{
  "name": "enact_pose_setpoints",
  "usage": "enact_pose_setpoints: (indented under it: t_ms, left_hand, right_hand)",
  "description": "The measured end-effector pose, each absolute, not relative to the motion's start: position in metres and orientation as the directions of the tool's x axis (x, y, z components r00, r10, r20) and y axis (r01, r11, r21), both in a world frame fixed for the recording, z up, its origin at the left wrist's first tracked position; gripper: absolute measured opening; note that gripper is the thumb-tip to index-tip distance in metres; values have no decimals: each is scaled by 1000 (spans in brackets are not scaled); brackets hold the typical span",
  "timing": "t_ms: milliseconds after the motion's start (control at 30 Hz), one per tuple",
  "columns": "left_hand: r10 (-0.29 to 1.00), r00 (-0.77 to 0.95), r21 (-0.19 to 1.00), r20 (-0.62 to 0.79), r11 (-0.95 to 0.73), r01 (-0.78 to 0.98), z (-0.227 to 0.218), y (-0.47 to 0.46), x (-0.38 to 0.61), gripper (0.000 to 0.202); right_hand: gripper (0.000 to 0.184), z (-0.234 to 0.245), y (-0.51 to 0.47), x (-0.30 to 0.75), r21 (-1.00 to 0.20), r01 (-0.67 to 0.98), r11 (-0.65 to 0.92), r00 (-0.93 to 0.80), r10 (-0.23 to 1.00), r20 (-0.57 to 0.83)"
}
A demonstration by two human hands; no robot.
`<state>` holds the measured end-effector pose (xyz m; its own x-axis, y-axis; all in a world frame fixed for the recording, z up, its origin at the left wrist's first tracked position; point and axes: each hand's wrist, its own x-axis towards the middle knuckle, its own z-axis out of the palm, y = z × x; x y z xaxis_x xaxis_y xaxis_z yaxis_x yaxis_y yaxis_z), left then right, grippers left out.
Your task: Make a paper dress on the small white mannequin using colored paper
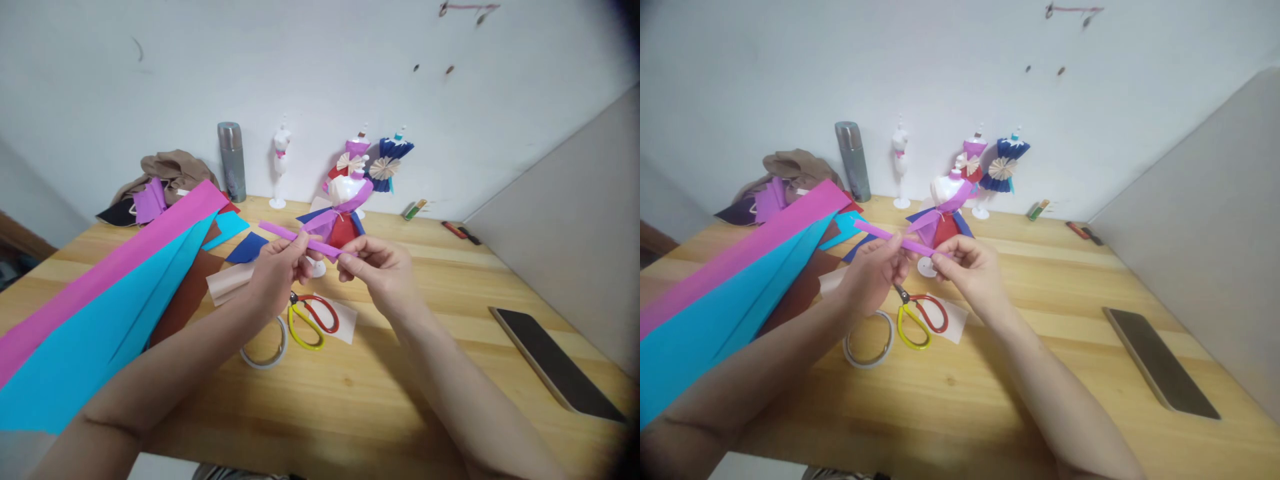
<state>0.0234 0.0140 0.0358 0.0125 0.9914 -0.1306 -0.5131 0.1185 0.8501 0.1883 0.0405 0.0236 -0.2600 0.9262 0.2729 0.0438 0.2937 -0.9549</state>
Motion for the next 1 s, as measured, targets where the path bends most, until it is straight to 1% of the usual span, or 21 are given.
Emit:
enact_pose_setpoints:
  t_ms: [167, 333, 467, 567, 700, 800, 900, 1000]
  left_hand:
    - [970, 29, 754, -240, 205, -624, 43, 13, 24, 25]
    - [955, 66, 724, -290, 264, -637, 45, 12, 24, 19]
    - [964, 76, 707, -255, 239, -666, 43, 13, 25, 18]
    - [972, 139, 705, -191, 234, -669, 38, 13, 24, 14]
    - [970, 217, 751, -106, 221, -622, 29, 13, 24, 3]
    - [974, 199, 789, -107, 205, -580, 23, 14, 25, 7]
    - [977, 188, 821, -99, 186, -539, 18, 15, 26, 3]
    - [978, 191, 836, -89, 178, -520, 14, 17, 26, 5]
  right_hand:
    - [25, 24, 41, 188, -964, 52, 261, -266, 934, 238]
    - [27, 24, 43, 188, -966, 50, 255, -266, 935, 233]
    - [29, 23, 43, 187, -969, 32, 245, -278, 933, 227]
    - [31, 23, 44, 188, -972, 9, 233, -259, 940, 223]
    - [32, 21, 46, 189, -974, 8, 227, -246, 944, 218]
    - [31, 21, 44, 188, -975, 16, 223, -269, 940, 211]
    - [31, 22, 40, 185, -977, 32, 211, -291, 937, 193]
    - [32, 23, 39, 184, -978, 40, 207, -301, 936, 185]
